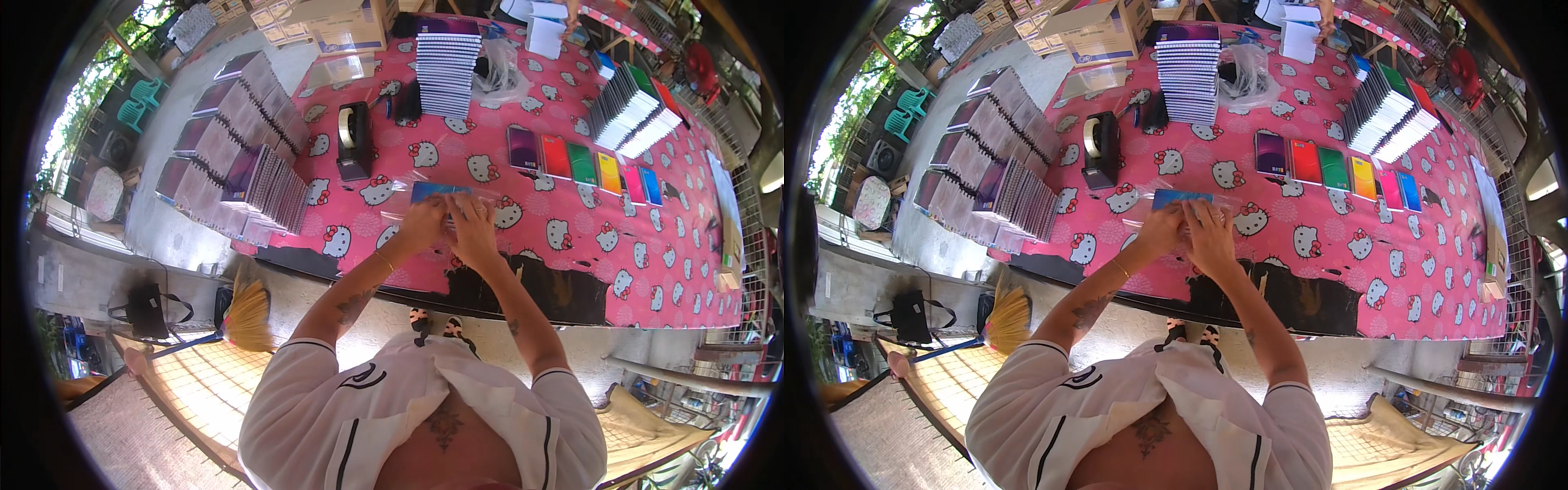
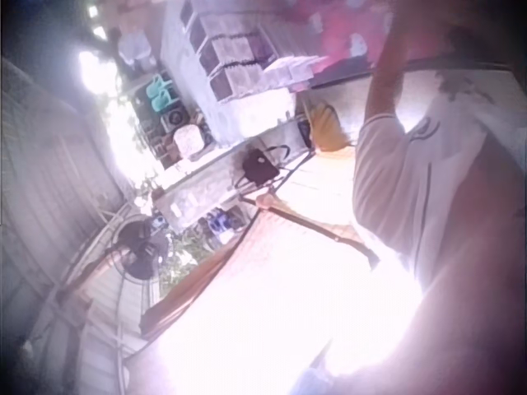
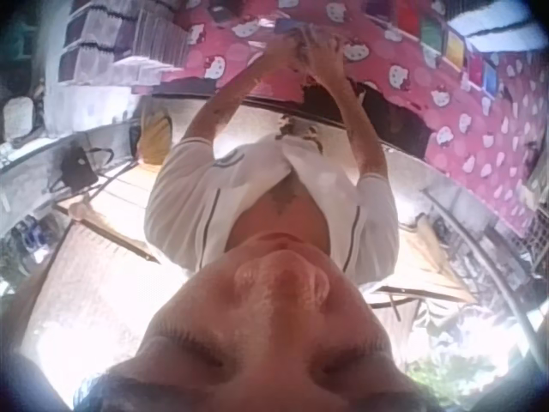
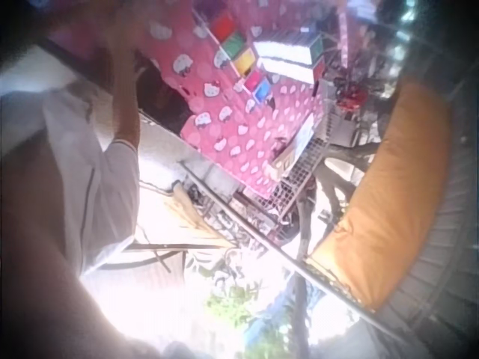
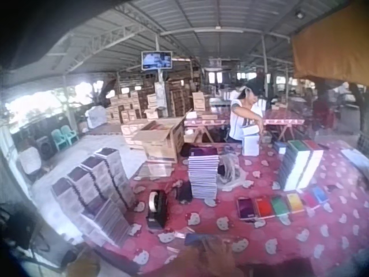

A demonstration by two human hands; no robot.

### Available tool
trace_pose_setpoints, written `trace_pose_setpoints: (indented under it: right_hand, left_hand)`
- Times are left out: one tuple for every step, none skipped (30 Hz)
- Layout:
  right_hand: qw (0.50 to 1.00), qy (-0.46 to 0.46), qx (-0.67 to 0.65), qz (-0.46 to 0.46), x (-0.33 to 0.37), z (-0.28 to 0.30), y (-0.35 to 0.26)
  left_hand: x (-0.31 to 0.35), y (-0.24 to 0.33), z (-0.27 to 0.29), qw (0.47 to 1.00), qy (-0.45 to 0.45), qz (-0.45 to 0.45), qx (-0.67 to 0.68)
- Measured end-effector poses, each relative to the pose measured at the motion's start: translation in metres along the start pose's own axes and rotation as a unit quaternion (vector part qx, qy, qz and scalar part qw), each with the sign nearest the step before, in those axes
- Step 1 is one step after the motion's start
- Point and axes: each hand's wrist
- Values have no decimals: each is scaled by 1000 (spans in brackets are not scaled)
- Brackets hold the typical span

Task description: The person selects several colorful notebooks from a row on a table, stacks them together, and then places the stack into a plastic sleeve, using a piece of adhesive tape to seal the bag.

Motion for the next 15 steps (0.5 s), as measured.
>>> trace_pose_setpoints:
  right_hand:
    - [999,-38,15,3,2,-11,15]
    - [996,-79,28,9,3,-21,25]
    - [997,-65,49,12,3,-27,28]
    - [996,-51,70,15,3,-33,30]
    - [995,-39,88,17,3,-36,28]
    - [995,-39,90,17,4,-37,26]
    - [995,-39,91,16,7,-38,24]
    - [995,-37,94,16,6,-35,22]
    - [994,-40,97,15,6,-34,19]
    - [994,-43,100,14,6,-33,16]
    - [993,-46,105,11,7,-32,16]
    - [993,-49,104,7,9,-33,17]
    - [993,-52,104,1,10,-33,19]
    - [994,-54,97,8,8,-35,14]
    - [994,-50,92,11,7,-36,10]
  left_hand:
    - [-2,6,-1,1000,14,-9,-4]
    - [-1,7,-4,1000,9,-8,-4]
    - [0,5,-6,1000,8,-3,-4]
    - [3,2,-7,1000,7,1,-5]
    - [8,3,-7,1000,19,-5,-21]
    - [15,5,-7,999,30,-10,-38]
    - [24,6,-8,998,41,-17,-54]
    - [31,8,-6,998,45,17,-50]
    - [42,12,-6,997,47,50,-44]
    - [49,13,-4,995,48,82,-37]
    - [55,10,4,991,45,95,-80]
    - [64,1,16,986,39,105,-124]
    - [72,-10,26,979,32,114,-168]
    - [79,-41,34,974,43,168,-143]
    - [77,-75,40,967,54,222,-114]
Point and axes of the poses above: each hand's wrist, its own x-axis away from the middle knuckle, its own z-axis out of the back of the hand, y = z × x, and after that the axes turned 8 degrees about -y, right-handed
